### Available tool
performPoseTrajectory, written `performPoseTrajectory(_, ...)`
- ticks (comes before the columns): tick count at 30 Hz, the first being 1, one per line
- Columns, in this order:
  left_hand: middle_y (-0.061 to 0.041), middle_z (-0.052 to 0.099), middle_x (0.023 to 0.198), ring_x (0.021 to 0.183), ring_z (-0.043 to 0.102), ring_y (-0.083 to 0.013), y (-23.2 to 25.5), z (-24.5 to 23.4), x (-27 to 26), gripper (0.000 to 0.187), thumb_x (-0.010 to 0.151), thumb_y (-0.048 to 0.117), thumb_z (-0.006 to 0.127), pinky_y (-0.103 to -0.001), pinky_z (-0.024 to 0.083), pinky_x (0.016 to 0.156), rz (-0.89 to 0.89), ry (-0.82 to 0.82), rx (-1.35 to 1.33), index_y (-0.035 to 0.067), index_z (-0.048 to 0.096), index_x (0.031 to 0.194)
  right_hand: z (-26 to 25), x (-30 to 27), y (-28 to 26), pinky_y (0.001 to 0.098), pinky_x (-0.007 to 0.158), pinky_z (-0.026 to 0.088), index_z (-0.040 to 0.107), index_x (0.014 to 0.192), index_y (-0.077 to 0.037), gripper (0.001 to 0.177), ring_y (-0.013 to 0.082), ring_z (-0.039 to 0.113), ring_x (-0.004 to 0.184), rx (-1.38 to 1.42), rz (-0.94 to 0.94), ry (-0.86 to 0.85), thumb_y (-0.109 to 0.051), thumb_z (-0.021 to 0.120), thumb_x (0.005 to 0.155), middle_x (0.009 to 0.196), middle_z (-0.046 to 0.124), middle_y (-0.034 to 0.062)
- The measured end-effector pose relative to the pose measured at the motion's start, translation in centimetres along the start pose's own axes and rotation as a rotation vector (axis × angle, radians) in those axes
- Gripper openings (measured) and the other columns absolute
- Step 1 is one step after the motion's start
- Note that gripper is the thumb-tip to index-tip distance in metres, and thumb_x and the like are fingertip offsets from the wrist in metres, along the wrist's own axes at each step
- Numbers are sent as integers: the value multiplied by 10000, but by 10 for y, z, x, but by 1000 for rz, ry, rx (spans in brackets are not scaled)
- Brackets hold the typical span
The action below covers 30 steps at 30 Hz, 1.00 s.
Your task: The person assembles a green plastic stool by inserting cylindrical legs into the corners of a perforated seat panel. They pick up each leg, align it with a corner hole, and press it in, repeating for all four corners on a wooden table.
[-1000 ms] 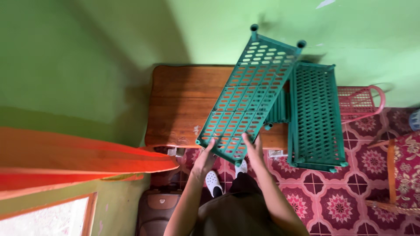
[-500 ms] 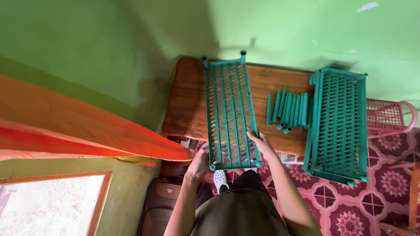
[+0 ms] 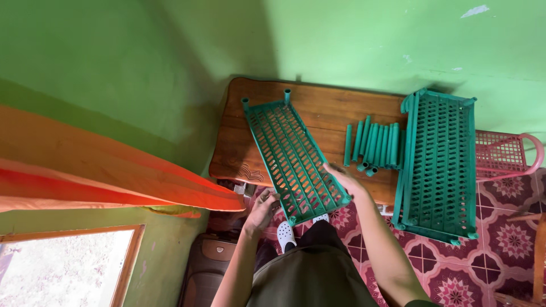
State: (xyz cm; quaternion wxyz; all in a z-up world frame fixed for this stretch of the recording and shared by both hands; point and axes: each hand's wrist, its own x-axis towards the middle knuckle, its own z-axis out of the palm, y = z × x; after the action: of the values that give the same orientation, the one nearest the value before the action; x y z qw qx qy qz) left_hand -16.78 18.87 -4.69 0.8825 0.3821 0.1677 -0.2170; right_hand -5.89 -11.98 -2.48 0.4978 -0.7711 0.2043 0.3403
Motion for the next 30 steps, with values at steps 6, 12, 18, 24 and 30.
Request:
performPoseTrajectory(6,-95,718,1203,1079,705,-236,-23,0,33,254,948,127,650,-401,551,981,17,60,-72,80,614,1195,-19,0,23,488,1076,460,555,1452,-29,919,306,590,1236,750,73,-128,-739,590,871,1419,603,203)
performPoseTrajectory(12,-137,684,1175,1089,693,-282,-41,16,88,282,985,105,627,-473,558,988,49,163,-117,29,529,1238,-14,5,27,375,986,535,387,1523,61,902,239,641,1085,851,77,51,-681,452,1013,1194,665,164)
performPoseTrajectory(18,-125,687,1167,1057,702,-268,-58,45,132,331,987,134,579,-465,573,950,2,385,-77,12,519,1289,1,18,37,322,943,580,212,1619,-146,878,196,676,1015,684,-104,-29,-236,679,882,1100,687,123)
performPoseTrajectory(24,-99,672,1106,998,652,-230,-57,60,149,268,988,131,600,-449,617,891,-59,497,61,38,612,1239,-8,54,59,350,1015,567,25,1633,-100,988,267,661,1127,683,-115,17,-8,692,909,1190,656,199)
performPoseTrajectory(30,-121,721,1043,908,735,-219,-64,65,159,296,949,239,721,-418,684,710,-3,768,429,-12,678,1100,-21,71,68,387,1075,498,17,1617,-47,926,310,652,1220,680,-179,-167,-20,638,931,1254,651,231)
